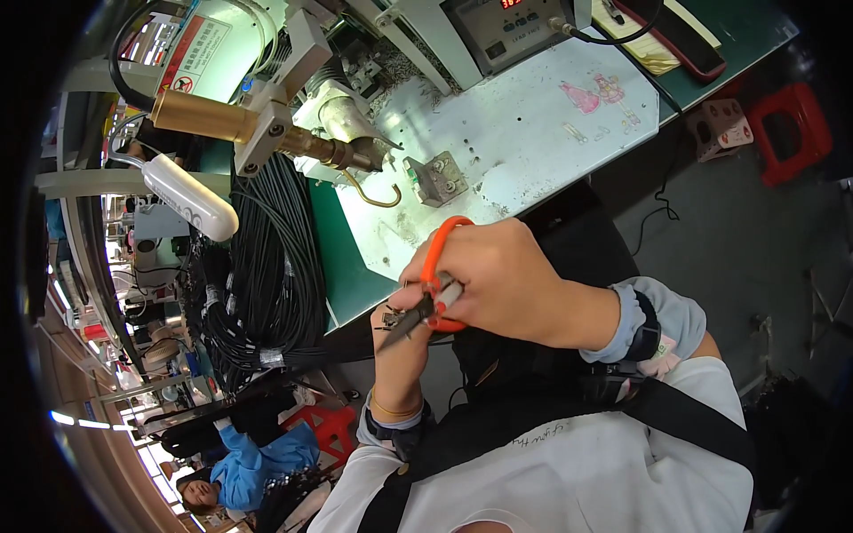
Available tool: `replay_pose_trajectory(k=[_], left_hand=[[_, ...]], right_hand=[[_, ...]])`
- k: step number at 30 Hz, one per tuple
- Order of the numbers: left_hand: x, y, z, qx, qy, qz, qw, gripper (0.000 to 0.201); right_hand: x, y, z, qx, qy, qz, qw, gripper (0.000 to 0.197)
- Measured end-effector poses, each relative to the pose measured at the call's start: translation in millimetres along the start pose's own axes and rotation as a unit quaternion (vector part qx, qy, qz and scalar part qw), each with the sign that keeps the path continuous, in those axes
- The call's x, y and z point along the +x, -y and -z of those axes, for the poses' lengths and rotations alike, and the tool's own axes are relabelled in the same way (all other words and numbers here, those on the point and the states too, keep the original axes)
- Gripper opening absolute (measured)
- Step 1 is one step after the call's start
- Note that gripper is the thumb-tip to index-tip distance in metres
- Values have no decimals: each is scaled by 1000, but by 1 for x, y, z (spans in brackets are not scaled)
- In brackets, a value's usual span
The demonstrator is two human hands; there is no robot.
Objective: The person picks up a bundle of wires and uses shears to trim the ends of individual wires one at a time. After trimming the ends, the person places the bundle back onto the table and reaches for another bundle.
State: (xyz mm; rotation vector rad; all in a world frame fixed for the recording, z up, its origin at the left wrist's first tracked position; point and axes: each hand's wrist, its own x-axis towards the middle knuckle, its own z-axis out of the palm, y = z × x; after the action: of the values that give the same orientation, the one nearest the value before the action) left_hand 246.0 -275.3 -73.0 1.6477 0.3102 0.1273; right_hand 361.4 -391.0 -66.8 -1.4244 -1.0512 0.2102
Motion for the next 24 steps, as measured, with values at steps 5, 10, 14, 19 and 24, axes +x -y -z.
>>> replay_pose_trajectory(k=[5,10,14,19,24], left_hand=[[-1,8,2,-178,-94,46,978,17],[7,14,-3,-31,-185,-74,979,10],[11,16,-1,107,-167,-161,967,8],[10,13,6,-185,-114,-3,976,8],[10,2,17,-316,-65,171,931,11]], right_hand=[[-6,-16,-10,158,-54,-165,972,12],[-8,-21,-4,42,-5,-180,983,14],[-7,-24,-2,110,77,-285,949,16],[-5,-31,-2,206,174,-318,909,15],[0,-38,4,-275,57,201,938,19]])
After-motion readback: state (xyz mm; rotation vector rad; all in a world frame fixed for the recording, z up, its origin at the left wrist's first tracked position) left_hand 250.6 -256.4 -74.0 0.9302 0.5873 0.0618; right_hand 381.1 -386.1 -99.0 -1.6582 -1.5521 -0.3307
